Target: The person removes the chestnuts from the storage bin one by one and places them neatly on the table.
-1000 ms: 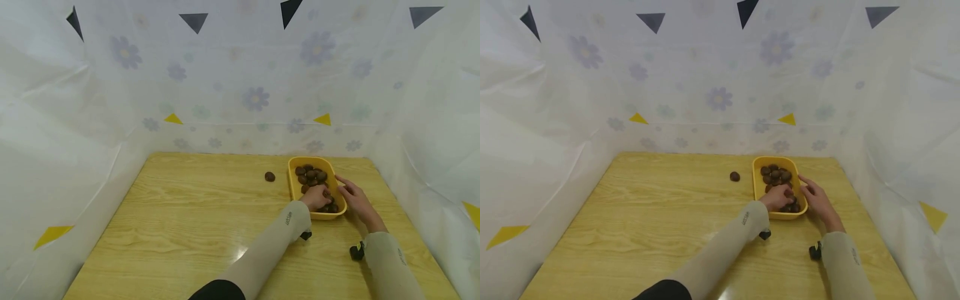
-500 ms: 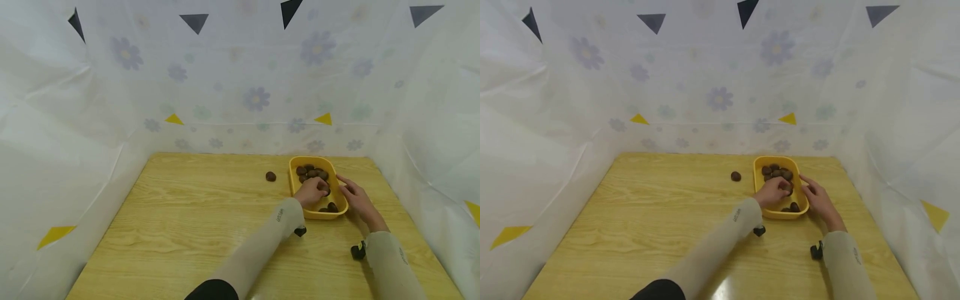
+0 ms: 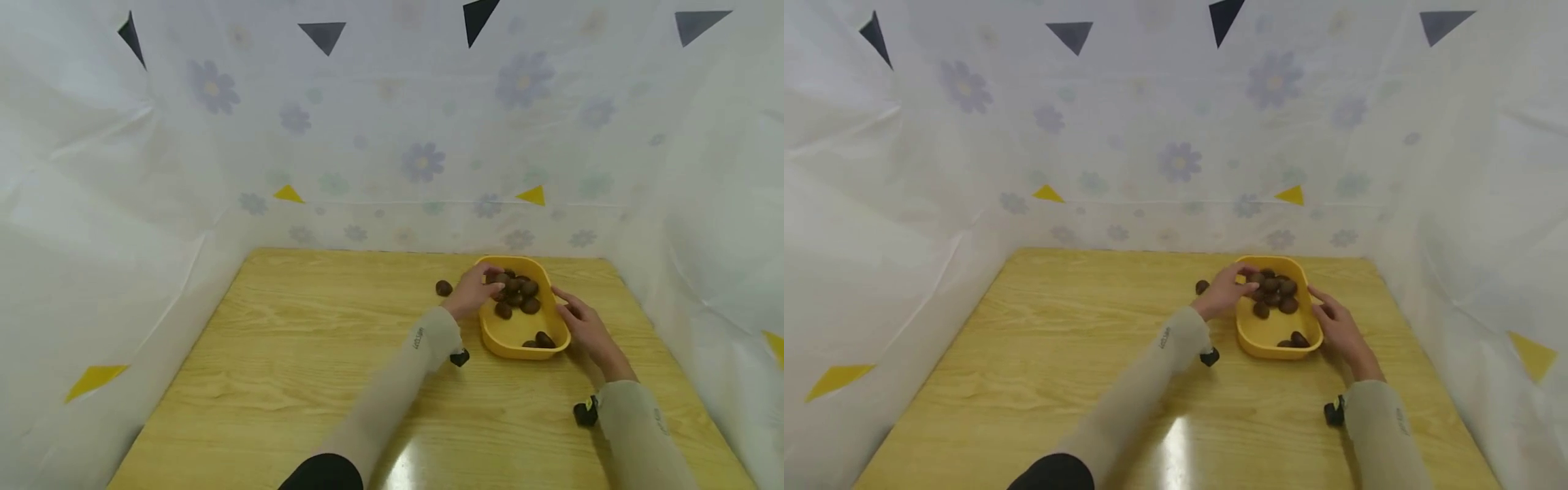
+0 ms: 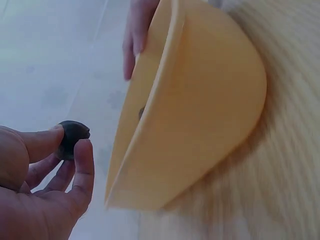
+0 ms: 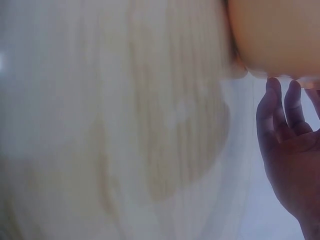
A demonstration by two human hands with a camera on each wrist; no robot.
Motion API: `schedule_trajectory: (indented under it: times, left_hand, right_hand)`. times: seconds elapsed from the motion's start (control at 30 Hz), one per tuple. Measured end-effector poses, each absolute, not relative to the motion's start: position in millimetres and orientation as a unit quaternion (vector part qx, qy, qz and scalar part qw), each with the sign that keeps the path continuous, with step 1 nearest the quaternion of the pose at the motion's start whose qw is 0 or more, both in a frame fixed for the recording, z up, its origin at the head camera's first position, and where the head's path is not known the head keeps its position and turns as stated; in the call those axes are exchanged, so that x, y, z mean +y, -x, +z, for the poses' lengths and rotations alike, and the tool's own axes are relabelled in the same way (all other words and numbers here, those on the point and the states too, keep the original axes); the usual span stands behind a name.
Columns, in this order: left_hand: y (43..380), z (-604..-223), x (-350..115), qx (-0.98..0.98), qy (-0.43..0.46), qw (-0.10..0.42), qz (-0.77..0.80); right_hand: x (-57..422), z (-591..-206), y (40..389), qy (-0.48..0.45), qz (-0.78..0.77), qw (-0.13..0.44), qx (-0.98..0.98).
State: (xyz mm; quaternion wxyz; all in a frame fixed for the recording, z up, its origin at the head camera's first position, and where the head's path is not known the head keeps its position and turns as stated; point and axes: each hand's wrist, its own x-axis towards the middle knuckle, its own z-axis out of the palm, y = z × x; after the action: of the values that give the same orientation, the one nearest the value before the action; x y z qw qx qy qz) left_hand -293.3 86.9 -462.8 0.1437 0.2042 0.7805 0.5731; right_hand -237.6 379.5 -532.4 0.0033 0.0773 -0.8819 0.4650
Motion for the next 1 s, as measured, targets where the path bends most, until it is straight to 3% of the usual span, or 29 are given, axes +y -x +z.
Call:
schedule_trajectory:
  times: [0.53,1.0]
  left_hand:
    - [327.3,-476.8,7.3,0.75,-0.136,0.089,0.641]
    - [333.5,-505.1,-18.3,0.831,-0.103,0.064,0.543]
  right_hand:
    - [383.9,-530.2,234.6,-0.073,0.458,0.003,-0.886]
    - [383.8,-530.6,237.3,-0.076,0.457,0.003,-0.886]
